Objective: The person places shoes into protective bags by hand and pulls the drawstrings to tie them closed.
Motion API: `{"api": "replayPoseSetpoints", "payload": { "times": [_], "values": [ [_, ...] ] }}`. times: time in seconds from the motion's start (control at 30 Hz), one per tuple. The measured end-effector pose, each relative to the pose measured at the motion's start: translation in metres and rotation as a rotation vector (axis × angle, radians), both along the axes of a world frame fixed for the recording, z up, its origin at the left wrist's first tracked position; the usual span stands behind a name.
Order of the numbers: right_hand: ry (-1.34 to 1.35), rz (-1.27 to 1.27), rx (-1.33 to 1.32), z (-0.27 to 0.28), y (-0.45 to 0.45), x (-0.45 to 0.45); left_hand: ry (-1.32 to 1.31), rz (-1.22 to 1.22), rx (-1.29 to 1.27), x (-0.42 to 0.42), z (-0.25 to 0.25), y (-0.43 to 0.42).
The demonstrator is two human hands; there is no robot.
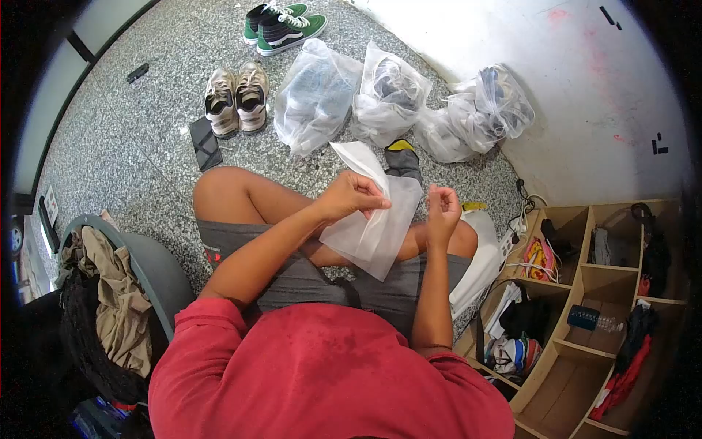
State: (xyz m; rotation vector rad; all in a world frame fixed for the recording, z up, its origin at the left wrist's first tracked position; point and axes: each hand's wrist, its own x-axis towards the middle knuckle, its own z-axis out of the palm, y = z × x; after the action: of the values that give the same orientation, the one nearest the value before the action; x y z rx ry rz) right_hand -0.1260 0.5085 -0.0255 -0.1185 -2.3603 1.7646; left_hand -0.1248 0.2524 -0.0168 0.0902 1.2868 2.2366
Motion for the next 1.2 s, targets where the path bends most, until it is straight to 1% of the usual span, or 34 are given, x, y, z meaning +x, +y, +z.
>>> {"api": "replayPoseSetpoints", "payload": {
  "times": [0.03,0.07,0.13,0.17,0.23,0.27,0.3,0.33,0.37,0.4,0.43,0.47,0.5,0.53,0.6,0.63,0.67,0.7,0.73,0.77,0.8,0.83,0.87,0.9,0.97,1.03,1.07,1.1,1.13,1.17,1.2],
  "values": [
    [-0.024,0.009,-0.096,0.026,-0.012,0.004,0.048,-0.018,-0.039,0.001,0.0,0.001],
    [-0.029,0.004,-0.093,0.041,-0.022,0.007,0.044,-0.022,-0.036,0.003,-0.002,0.003],
    [-0.326,0.41,-0.049,0.057,-0.039,0.007,0.079,-0.052,-0.006,0.005,-0.002,0.009],
    [-0.326,0.411,-0.043,0.055,-0.042,0.005,0.081,-0.051,0.0,0.005,-0.001,0.009],
    [-0.559,0.587,-0.314,0.051,-0.047,0.002,0.066,-0.098,0.0,0.007,0.004,0.005],
    [-0.578,0.568,-0.377,0.051,-0.047,0.002,0.066,-0.087,0.002,0.006,0.001,0.001],
    [-0.584,0.582,-0.372,0.049,-0.051,0.004,0.022,-0.117,0.084,0.005,-0.003,-0.005],
    [-0.527,0.489,-0.551,0.046,-0.057,0.009,-0.025,-0.149,0.166,0.005,-0.002,-0.012],
    [-0.467,0.391,-0.727,0.042,-0.062,0.014,-0.027,-0.136,0.166,0.004,0.0,-0.017],
    [-0.421,0.257,-0.74,0.033,-0.064,0.017,-0.038,-0.086,0.145,0.001,0.003,-0.023],
    [-0.433,0.282,-0.741,0.023,-0.061,0.017,-0.049,-0.025,0.119,-0.004,0.006,-0.032],
    [-0.362,0.121,-0.751,0.014,-0.057,0.014,0.132,-0.012,0.008,-0.019,-0.006,-0.046],
    [-0.298,-0.038,-0.762,0.007,-0.058,0.012,0.233,0.1,-0.124,-0.025,0.014,-0.062],
    [-0.322,-0.002,-0.778,0.005,-0.062,0.014,0.353,0.187,-0.108,-0.038,0.018,-0.08],
    [-0.317,-0.015,-0.729,0.006,-0.074,0.015,0.588,0.213,-0.381,-0.068,0.04,-0.132],
    [-0.331,0.006,-0.742,0.007,-0.084,0.009,0.765,0.241,-0.596,-0.08,0.057,-0.164],
    [-0.305,0.033,-0.651,0.008,-0.094,0.004,0.976,0.268,-0.807,-0.098,0.066,-0.197],
    [-0.273,0.056,-0.56,0.009,-0.103,-0.002,0.807,0.133,-1.007,-0.106,0.094,-0.236],
    [-0.221,0.089,-0.534,0.011,-0.114,-0.013,0.629,0.047,-1.281,-0.112,0.127,-0.265],
    [-0.226,0.098,-0.546,0.011,-0.127,-0.027,0.64,-0.02,-1.515,-0.131,0.136,-0.308],
    [-0.098,0.106,-0.391,0.009,-0.141,-0.042,0.666,-0.05,-1.858,-0.142,0.147,-0.352],
    [0.031,0.111,-0.236,0.007,-0.157,-0.056,0.574,0.059,-1.964,-0.162,0.149,-0.416],
    [0.116,0.16,-0.144,0.0,-0.179,-0.071,0.798,0.497,-1.977,-0.158,0.153,-0.467],
    [0.2,0.205,-0.052,-0.007,-0.204,-0.083,0.692,0.54,-2.254,-0.167,0.173,-0.518],
    [0.218,0.45,0.171,-0.006,-0.264,-0.097,0.857,1.019,-2.255,-0.123,0.236,-0.514],
    [0.403,0.686,0.316,-0.027,-0.323,-0.114,1.024,1.255,-2.199,-0.096,0.268,-0.476],
    [0.356,0.697,0.505,-0.044,-0.353,-0.119,0.99,1.133,-2.246,-0.088,0.283,-0.459],
    [0.308,0.707,0.694,-0.054,-0.38,-0.121,1.002,1.12,-2.256,-0.079,0.29,-0.433],
    [0.309,0.704,0.678,-0.053,-0.403,-0.122,0.838,0.952,-2.148,-0.071,0.296,-0.406],
    [0.172,0.762,0.822,-0.05,-0.424,-0.123,0.679,0.79,-2.031,-0.068,0.301,-0.394],
    [0.032,0.818,0.963,-0.047,-0.437,-0.123,0.713,0.693,-2.063,-0.075,0.289,-0.401]
  ]
}}
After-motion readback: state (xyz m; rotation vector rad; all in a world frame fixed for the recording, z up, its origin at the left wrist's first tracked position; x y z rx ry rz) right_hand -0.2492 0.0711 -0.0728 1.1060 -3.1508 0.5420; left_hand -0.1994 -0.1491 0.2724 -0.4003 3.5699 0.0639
